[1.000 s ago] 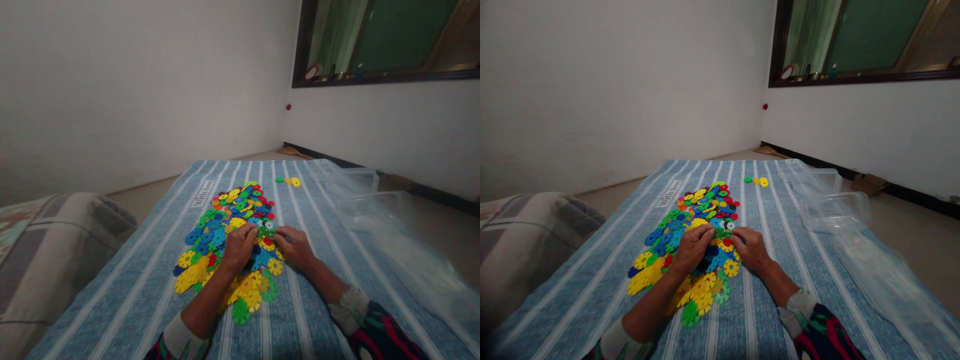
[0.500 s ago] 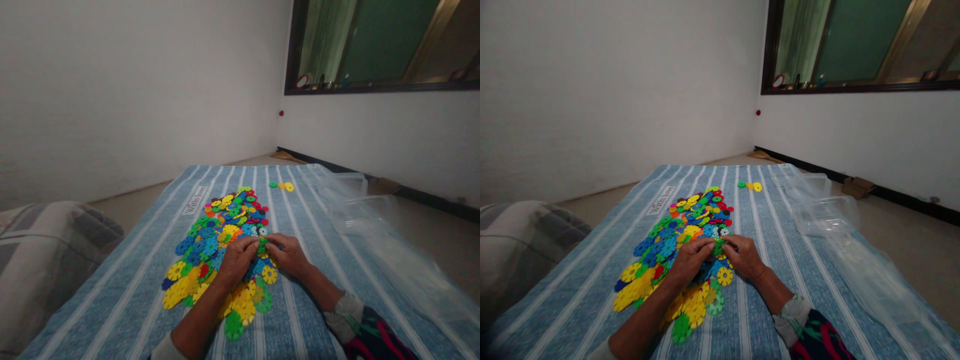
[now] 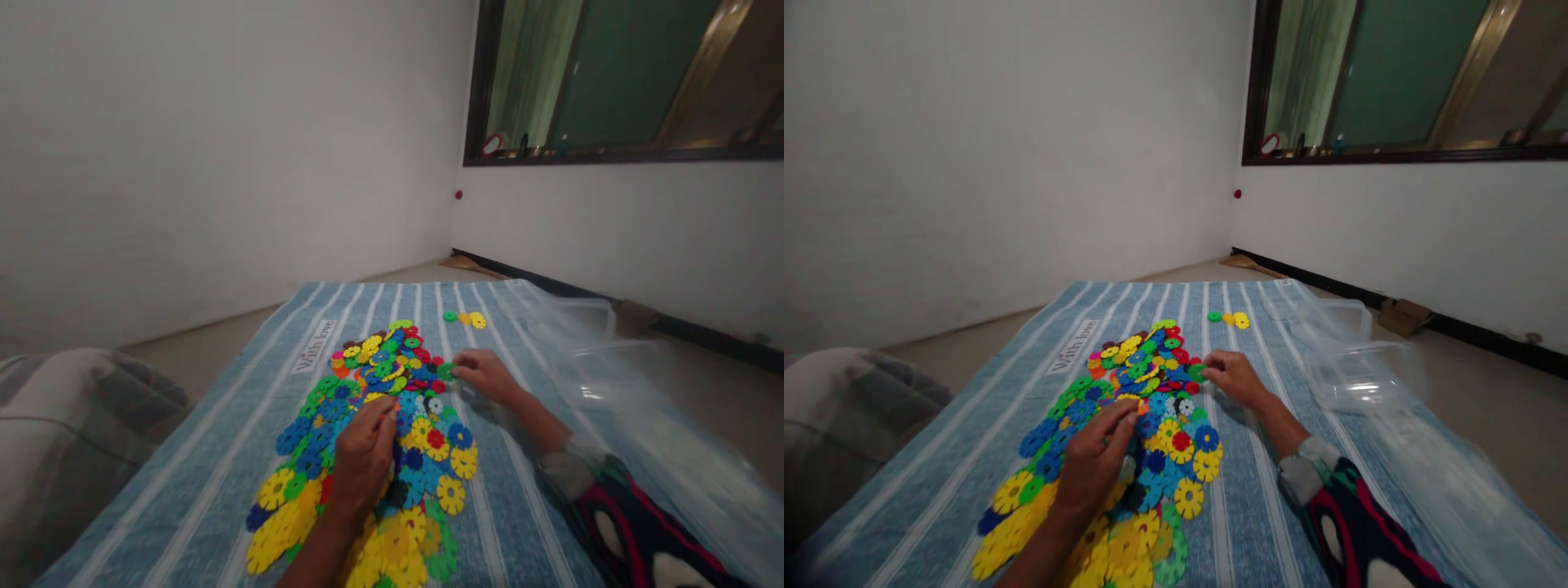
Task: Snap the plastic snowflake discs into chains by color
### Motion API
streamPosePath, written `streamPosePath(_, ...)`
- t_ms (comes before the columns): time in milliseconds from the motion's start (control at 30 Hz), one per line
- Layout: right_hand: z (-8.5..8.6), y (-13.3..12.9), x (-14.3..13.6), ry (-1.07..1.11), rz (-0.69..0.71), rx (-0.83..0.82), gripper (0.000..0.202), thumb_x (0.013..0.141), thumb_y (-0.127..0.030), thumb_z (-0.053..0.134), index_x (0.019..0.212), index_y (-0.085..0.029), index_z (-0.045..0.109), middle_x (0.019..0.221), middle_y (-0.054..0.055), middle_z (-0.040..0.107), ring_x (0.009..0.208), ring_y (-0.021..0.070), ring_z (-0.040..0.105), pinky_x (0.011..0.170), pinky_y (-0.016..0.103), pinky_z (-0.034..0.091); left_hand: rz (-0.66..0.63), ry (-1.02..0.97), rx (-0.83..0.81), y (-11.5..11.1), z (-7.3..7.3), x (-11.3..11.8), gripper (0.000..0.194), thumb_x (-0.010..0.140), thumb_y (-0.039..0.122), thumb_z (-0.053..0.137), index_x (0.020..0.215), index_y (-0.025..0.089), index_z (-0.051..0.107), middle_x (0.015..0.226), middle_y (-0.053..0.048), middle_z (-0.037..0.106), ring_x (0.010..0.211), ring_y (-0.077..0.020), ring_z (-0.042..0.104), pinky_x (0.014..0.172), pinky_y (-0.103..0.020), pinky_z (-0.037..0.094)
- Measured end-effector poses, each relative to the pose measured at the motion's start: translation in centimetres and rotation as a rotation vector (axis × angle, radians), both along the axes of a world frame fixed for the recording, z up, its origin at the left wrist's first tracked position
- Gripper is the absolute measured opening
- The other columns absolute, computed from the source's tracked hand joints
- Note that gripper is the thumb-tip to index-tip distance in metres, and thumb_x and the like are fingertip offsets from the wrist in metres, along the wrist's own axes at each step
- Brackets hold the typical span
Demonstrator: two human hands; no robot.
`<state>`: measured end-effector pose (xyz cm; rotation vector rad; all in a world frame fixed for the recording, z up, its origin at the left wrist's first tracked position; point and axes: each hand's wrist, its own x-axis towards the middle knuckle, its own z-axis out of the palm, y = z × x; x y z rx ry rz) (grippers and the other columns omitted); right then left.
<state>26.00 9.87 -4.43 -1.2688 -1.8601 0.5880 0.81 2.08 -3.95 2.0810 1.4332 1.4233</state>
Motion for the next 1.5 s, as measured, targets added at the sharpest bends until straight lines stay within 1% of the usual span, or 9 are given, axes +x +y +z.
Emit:
streamPosePath(67,0.5,4.0,1.8,-0.241,-0.185,0.073,0.011,0.079,-0.024,0.060,0.074,-0.018,0.068,0.069,0.000,0.066,0.066,0.0136,0.058,0.061,0.022,0.041,0.042,0.049,0.117,0.5,-0.4,-0.9,0.026,0.088,0.031,0.051,0.096,0.017,0.071,0.098,-0.008,0.075,0.094,-0.0206,0.070,0.090,-0.034,0.056)
streamPosePath(133,0.8,7.8,3.2,-0.327,-0.276,0.081,0.011,0.080,-0.021,0.059,0.078,-0.019,0.070,0.076,0.003,0.069,0.072,0.0160,0.060,0.065,0.024,0.042,0.079,0.114,0.215,0.8,-0.8,-1.6,0.024,0.089,0.029,0.052,0.097,0.016,0.070,0.097,-0.007,0.075,0.092,-0.0198,0.071,0.089,-0.032,0.057)
streamPosePath(167,0.9,9.4,3.6,-0.460,-0.329,0.072,0.013,0.082,-0.022,0.058,0.083,-0.021,0.071,0.082,0.004,0.071,0.076,0.0167,0.061,0.067,0.024,0.042,0.092,0.145,0.255,0.9,-0.9,-1.9,0.022,0.089,0.027,0.052,0.096,0.016,0.070,0.097,-0.007,0.076,0.092,-0.0195,0.072,0.089,-0.032,0.057)
streamPosePath(300,1.0,14.2,4.1,-0.603,-0.357,0.043,0.020,0.084,-0.021,0.056,0.094,-0.021,0.072,0.097,0.007,0.073,0.088,0.0205,0.064,0.072,0.026,0.042,0.112,0.239,0.338,1.0,-1.5,-2.5,0.021,0.090,0.027,0.053,0.099,0.016,0.069,0.098,-0.007,0.076,0.091,-0.0187,0.072,0.087,-0.030,0.058)
streamPosePath(433,1.0,16.5,3.6,-0.715,-0.318,0.000,0.023,0.083,-0.021,0.056,0.097,-0.020,0.074,0.102,0.009,0.073,0.096,0.0229,0.064,0.073,0.026,0.042,0.119,0.278,0.364,1.1,-1.9,-2.8,0.021,0.090,0.027,0.053,0.102,0.018,0.067,0.101,-0.006,0.075,0.092,-0.0188,0.072,0.088,-0.030,0.058)
streamPosePath(800,1.8,18.3,3.3,-0.908,-0.281,-0.082,0.027,0.083,-0.019,0.055,0.102,-0.020,0.075,0.109,0.011,0.071,0.104,0.0236,0.063,0.079,0.025,0.043,0.055,0.307,0.269,0.9,-2.9,-3.5,0.023,0.091,0.029,0.053,0.107,0.020,0.067,0.108,-0.006,0.074,0.095,-0.0197,0.071,0.092,-0.031,0.057)
streamPosePath(1167,1.4,18.4,3.2,-0.878,-0.314,-0.094,0.027,0.086,-0.024,0.055,0.105,-0.017,0.073,0.112,0.013,0.070,0.109,0.0257,0.061,0.085,0.027,0.043,0.053,0.346,0.272,1.0,-3.2,-3.6,0.023,0.091,0.028,0.054,0.106,0.019,0.068,0.105,-0.005,0.075,0.094,-0.0184,0.072,0.093,-0.029,0.057)
streamPosePath(1367,1.7,17.3,4.3,-0.780,-0.423,-0.063,0.030,0.089,-0.024,0.048,0.107,-0.019,0.072,0.113,0.012,0.069,0.105,0.0234,0.062,0.080,0.026,0.043,0.059,0.340,0.293,1.0,-2.9,-3.2,0.021,0.091,0.029,0.053,0.104,0.021,0.067,0.103,-0.004,0.075,0.091,-0.0186,0.072,0.090,-0.029,0.058)
streamPosePath(1500,1.8,14.6,4.6,-0.721,-0.489,-0.038,0.032,0.091,-0.024,0.043,0.105,-0.020,0.072,0.107,0.009,0.072,0.098,0.0204,0.064,0.075,0.025,0.041,0.070,0.328,0.302,1.2,-2.7,-3.1,0.020,0.091,0.030,0.052,0.101,0.022,0.067,0.100,-0.004,0.075,0.090,-0.0187,0.072,0.088,-0.030,0.059)
